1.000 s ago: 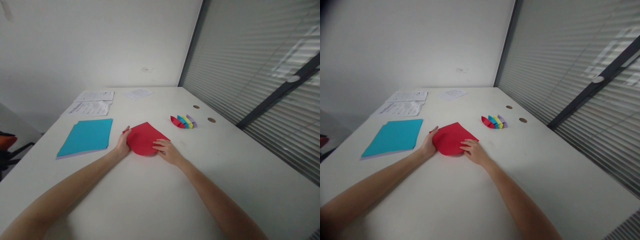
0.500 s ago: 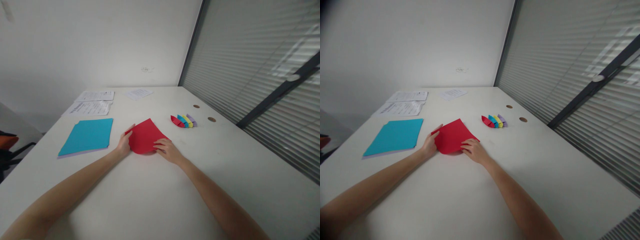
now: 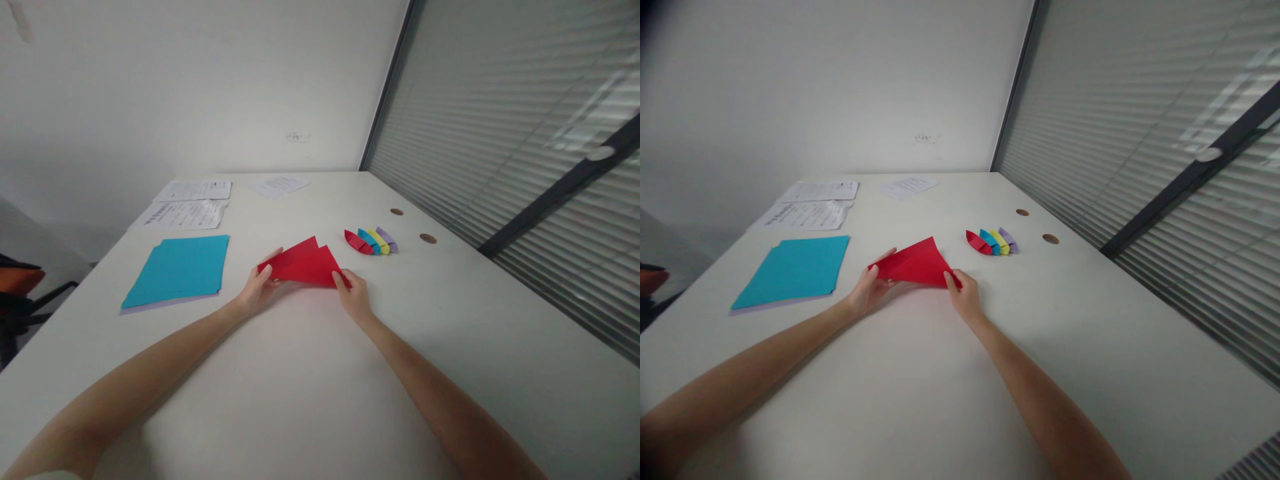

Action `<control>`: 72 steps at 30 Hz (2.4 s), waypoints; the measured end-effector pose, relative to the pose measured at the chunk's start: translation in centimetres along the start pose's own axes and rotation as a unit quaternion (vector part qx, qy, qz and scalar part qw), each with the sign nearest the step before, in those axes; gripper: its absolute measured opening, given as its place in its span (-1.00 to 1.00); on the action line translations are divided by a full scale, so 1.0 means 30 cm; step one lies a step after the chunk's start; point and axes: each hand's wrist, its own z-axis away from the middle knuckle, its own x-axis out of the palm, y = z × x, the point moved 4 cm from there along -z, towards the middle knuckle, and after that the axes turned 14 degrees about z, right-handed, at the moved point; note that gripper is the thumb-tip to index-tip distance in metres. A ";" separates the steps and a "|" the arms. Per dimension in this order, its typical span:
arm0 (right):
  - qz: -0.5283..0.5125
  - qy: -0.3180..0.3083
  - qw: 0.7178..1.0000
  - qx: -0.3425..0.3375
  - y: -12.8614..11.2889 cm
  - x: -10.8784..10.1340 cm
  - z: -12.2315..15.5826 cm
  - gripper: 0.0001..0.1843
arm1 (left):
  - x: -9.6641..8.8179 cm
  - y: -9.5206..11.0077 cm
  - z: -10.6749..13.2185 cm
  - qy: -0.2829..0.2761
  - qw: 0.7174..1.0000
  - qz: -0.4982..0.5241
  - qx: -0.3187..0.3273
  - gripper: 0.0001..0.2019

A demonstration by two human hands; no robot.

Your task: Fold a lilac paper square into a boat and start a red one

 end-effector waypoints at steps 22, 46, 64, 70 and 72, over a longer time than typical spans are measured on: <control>0.000 -0.026 1.000 0.007 0.005 0.019 0.003 -0.78 | -0.021 -0.006 -0.006 0.124 0.988 -0.094 0.009 -0.56; 0.023 -0.035 0.999 -0.006 -0.004 0.010 -0.007 -0.76 | -0.015 -0.011 -0.003 0.126 0.990 -0.066 -0.001 -0.59; -0.171 -0.022 0.983 0.065 -0.072 -0.096 -0.282 -0.72 | 0.186 0.109 -0.083 0.068 0.994 -0.083 -0.013 -0.48; -0.244 -0.026 0.964 0.105 -0.060 -0.104 -0.255 -0.71 | 0.208 0.123 -0.052 0.049 0.994 -0.100 0.010 -0.54; -0.266 -0.021 0.957 0.111 -0.067 -0.120 -0.245 -0.59 | 0.213 0.124 -0.047 0.052 0.993 -0.101 0.019 -0.58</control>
